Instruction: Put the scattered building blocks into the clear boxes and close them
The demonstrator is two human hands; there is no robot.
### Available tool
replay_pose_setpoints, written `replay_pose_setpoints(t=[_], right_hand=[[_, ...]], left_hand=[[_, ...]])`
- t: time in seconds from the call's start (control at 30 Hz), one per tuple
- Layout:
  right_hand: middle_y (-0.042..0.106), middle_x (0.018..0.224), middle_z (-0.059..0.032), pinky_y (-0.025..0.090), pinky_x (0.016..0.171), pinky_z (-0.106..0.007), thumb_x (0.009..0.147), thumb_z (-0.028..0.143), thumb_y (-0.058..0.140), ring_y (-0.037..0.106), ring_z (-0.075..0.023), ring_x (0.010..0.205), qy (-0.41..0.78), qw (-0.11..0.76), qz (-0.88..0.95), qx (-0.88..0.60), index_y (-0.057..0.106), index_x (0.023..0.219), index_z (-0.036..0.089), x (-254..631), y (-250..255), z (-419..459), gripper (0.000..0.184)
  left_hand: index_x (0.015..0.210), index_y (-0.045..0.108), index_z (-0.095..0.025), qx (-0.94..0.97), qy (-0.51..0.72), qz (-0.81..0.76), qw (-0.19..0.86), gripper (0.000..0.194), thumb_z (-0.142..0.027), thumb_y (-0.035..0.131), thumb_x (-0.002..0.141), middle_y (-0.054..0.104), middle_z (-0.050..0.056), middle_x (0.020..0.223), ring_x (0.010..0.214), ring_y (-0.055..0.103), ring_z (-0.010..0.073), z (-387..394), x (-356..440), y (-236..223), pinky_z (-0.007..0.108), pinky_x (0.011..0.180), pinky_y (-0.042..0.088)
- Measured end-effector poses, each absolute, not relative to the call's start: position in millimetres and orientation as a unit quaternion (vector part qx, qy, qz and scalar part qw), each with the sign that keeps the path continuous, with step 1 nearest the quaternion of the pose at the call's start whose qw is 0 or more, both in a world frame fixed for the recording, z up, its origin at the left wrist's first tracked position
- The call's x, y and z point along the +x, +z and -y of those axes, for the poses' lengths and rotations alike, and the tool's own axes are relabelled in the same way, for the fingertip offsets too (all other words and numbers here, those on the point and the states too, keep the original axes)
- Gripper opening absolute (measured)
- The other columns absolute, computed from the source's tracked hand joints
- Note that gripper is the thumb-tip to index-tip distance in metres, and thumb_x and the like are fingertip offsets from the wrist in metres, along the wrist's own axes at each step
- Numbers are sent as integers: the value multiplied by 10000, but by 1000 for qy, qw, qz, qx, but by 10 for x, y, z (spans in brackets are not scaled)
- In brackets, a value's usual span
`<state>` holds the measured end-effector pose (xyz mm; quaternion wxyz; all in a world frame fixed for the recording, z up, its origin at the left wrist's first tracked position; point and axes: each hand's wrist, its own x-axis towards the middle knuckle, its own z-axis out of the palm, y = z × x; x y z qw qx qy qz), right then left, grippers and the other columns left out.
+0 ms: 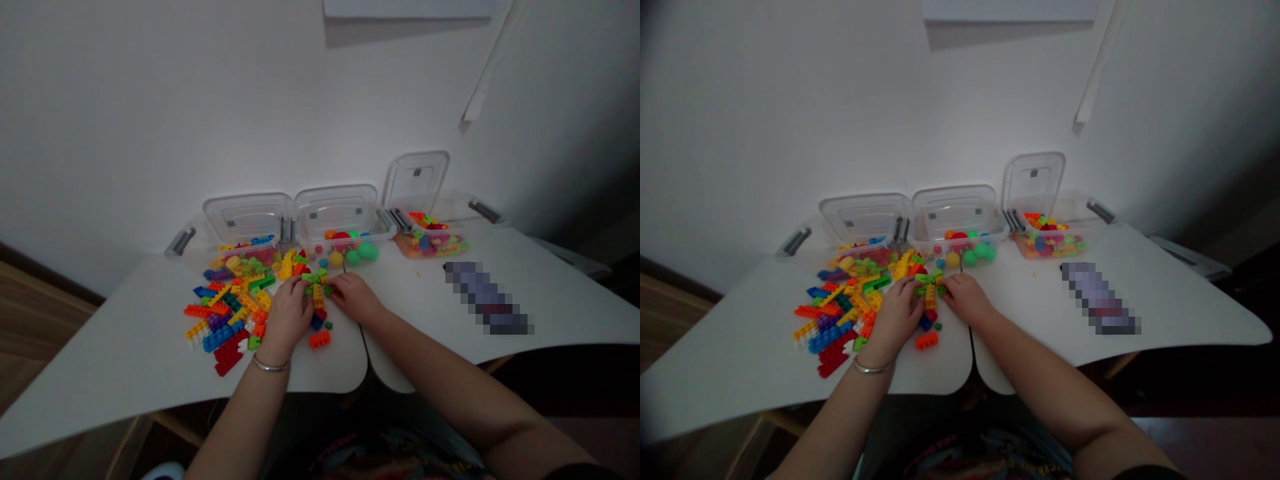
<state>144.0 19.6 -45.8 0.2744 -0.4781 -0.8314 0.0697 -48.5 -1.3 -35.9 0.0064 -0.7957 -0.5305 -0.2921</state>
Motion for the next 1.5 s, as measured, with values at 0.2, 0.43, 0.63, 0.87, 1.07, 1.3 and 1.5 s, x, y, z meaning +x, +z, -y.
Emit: replay_pose_setpoints(t=[0.2,0.43,0.63,0.87,1.07,1.3,1.5], right_hand=[[692,983,-80,493,881,-389,833,145,633,612,-227,980,84,347,821,-446,654,1023,196,1517,-458,-192,197],[670,983,-81,533,808,-380,860,255,601,611,-222,929,5,530,707,-468,640,1004,230,1868,-154,-135,152],[646,1007,-92,531,788,-401,817,364,623,604,-217,884,-93,607,544,-572,635,997,201,2606,199,-359,243],[651,986,-68,516,835,-483,817,301,563,611,-239,866,-93,546,513,-656,626,1000,257,3310,290,-658,199],[645,1046,-97,414,991,-570,817,235,470,576,-327,1086,-149,481,513,-695,623,1073,240,3408,140,-671,299],[566,1270,-124,316,1067,-596,831,242,489,441,-336,1285,-193,502,541,-647,545,1213,216,3072,54,-581,387],[609,1213,-116,376,1041,-499,857,240,523,520,-265,1182,-155,528,652,-522,598,1126,206,2275,-47,-310,281]], left_hand=[[1123,573,-183,-798,-296,524,12,300,-141,538,828,568,133,1225,1165,552,283,2,-493,-380,476,989,495],[1115,581,-169,-801,-286,525,19,295,-139,537,825,583,136,1191,1108,573,282,-9,-504,-384,469,973,504],[1112,586,-180,-800,-290,525,23,286,-163,546,829,588,131,1182,1090,581,283,5,-501,-368,473,956,511],[1103,596,-182,-800,-285,528,20,286,-162,544,822,598,133,1176,1089,582,287,4,-503,-360,475,955,509],[1110,587,-176,-801,-279,529,16,282,-167,536,833,599,136,1178,1094,574,284,3,-505,-370,475,965,499],[1099,591,-177,-799,-281,531,10,274,-164,541,830,602,131,1170,1096,571,294,-7,-503,-375,482,969,495],[1111,588,-173,-803,-277,528,15,280,-163,538,836,603,128,1174,1106,569,286,-8,-508,-378,476,977,493]])
